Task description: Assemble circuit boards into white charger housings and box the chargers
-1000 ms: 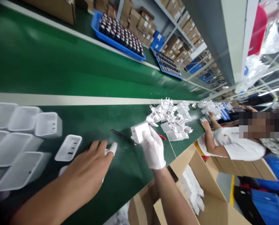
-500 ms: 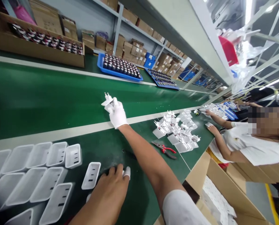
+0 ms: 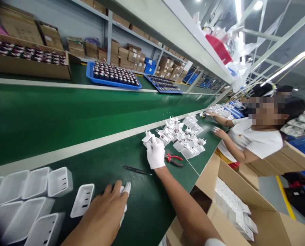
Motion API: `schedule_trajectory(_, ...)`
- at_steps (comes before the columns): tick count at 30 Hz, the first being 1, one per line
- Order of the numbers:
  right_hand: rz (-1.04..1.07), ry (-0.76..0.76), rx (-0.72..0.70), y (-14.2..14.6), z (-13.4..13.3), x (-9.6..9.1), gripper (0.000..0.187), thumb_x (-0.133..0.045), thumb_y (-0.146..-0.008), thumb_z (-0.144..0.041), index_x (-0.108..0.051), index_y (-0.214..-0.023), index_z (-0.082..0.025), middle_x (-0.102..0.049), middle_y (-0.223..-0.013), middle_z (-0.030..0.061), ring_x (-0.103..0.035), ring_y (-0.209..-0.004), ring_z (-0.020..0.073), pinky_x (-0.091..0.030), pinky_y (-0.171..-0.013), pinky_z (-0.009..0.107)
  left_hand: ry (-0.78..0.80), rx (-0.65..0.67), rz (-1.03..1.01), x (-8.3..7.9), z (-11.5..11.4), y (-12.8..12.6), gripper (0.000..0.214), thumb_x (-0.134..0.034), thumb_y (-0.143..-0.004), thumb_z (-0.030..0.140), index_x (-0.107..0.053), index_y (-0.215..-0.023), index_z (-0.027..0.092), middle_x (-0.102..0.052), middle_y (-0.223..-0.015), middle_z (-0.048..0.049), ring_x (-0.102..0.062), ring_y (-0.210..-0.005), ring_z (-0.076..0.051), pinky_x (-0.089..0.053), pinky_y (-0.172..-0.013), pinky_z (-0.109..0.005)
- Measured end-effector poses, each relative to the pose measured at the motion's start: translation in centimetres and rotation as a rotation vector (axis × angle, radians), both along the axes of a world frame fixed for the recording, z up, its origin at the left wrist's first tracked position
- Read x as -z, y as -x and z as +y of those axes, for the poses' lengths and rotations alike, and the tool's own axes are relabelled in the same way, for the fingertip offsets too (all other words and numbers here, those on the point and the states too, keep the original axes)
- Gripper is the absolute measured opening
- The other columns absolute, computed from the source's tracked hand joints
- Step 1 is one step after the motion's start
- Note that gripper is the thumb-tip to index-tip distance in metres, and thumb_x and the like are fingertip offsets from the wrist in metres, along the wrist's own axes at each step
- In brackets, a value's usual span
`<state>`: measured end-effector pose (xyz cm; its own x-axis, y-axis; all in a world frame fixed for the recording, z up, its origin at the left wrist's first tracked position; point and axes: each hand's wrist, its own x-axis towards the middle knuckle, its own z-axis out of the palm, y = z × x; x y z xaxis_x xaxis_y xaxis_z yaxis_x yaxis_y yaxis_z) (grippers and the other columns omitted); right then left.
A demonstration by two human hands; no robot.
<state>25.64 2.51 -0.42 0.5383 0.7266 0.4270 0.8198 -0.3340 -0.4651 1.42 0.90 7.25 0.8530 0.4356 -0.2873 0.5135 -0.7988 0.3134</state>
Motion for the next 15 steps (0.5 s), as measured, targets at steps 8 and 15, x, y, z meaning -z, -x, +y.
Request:
schedule_trajectory(8,-0.097,0.131,0.131,-3.4,-0.2,-0.2,0.05,-0.051,-0.09,-0.028,-0.051,-0.138,-0.014,-0.058,-0.127,0.0179,-0.045,-0.122,0.0338,-0.039,-0.105,0.047,-0.185,0.056,0.068,0.9,-0.6,-0.3,0.055,-0.031,-0.073,-0.009,-0.067,-0.107,0.015,-0.059,-0.122,-0.0188,-0.063,-0.102,-0.03,-0.054,-0.074,-0.039)
schedule_trajectory(15,-0.059,0.1,0.166,-3.8,1.3,-1.9,0.046,-0.052,-0.088,-0.023,-0.054,-0.132,-0.012,-0.052,-0.131,0.0207,-0.052,-0.117,0.0328,-0.049,-0.093,0.043,-0.168,0.084,0.072,2.4,0.2,0.1,0.056,-0.033,-0.076,-0.005,-0.062,-0.12,0.013,-0.05,-0.138,-0.0241,-0.059,-0.118,-0.034,-0.055,-0.084,-0.04)
